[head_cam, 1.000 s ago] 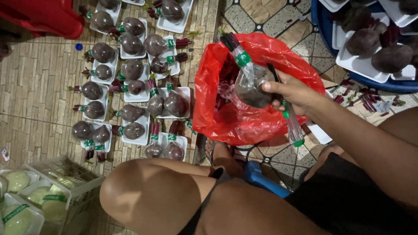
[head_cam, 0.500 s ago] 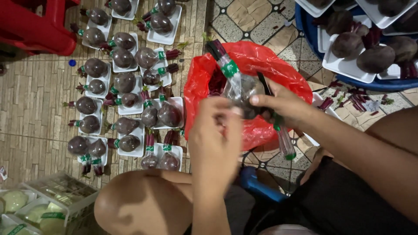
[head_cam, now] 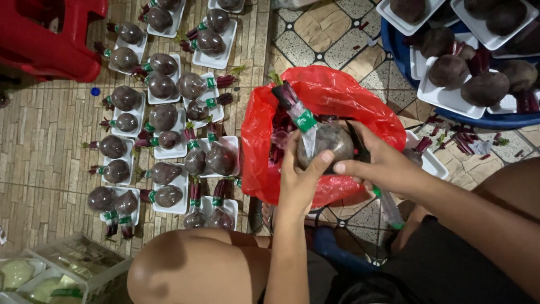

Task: The person peels the outer layer of a beet by hand and with a knife, removes a plastic wrap from another beet, and places a beet into a clear plastic bag.

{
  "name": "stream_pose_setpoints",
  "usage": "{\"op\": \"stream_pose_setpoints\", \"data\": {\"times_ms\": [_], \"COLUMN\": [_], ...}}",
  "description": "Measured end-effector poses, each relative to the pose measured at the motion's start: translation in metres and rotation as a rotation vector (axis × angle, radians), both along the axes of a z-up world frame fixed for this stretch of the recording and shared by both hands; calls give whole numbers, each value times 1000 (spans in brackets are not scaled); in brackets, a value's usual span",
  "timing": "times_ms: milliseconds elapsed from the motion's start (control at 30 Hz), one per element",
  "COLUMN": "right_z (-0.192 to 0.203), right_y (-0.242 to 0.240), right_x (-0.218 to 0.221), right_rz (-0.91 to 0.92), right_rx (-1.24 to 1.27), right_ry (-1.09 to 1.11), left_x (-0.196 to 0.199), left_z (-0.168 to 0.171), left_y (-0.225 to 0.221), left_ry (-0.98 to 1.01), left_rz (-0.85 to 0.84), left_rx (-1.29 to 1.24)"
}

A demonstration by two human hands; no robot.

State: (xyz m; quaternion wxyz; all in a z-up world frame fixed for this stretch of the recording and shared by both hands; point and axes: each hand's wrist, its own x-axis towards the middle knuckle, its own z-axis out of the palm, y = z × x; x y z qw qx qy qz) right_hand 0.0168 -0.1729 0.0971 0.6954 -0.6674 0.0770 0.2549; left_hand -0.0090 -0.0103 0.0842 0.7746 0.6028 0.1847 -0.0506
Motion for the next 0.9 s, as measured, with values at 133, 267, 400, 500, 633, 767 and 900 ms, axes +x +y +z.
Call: {"op": "stream_pose_setpoints", "data": {"times_ms": [133, 267, 400, 500, 633, 767, 900], "right_z": [-13, 24, 36, 17, 45, -27, -22], "right_y": [-16, -22, -34, -40, -5, -15, -10], "right_x": [6, 25, 54, 57, 37, 20, 23], "right_rz": [114, 82, -285, -380, -168, -158, -93], "right_rx": [-112, -42, 92, 282, -133, 5, -153], "right_ry": [-19, 40, 507, 525, 583, 246, 168], "left_x": [8, 14, 13, 9, 1, -5, 0], "left_z": [-14, -51, -37, -42, -53, -67, -44], "left_y": [0, 13, 17, 17, 15, -1, -3], "left_ry": [74, -48, -153, -185, -86, -29, -156], "left_rz": [110, 1, -279, -368, -339, -106, -177], "left_rx": [-196, -613, -649, -758, -908, -960, -842]}}
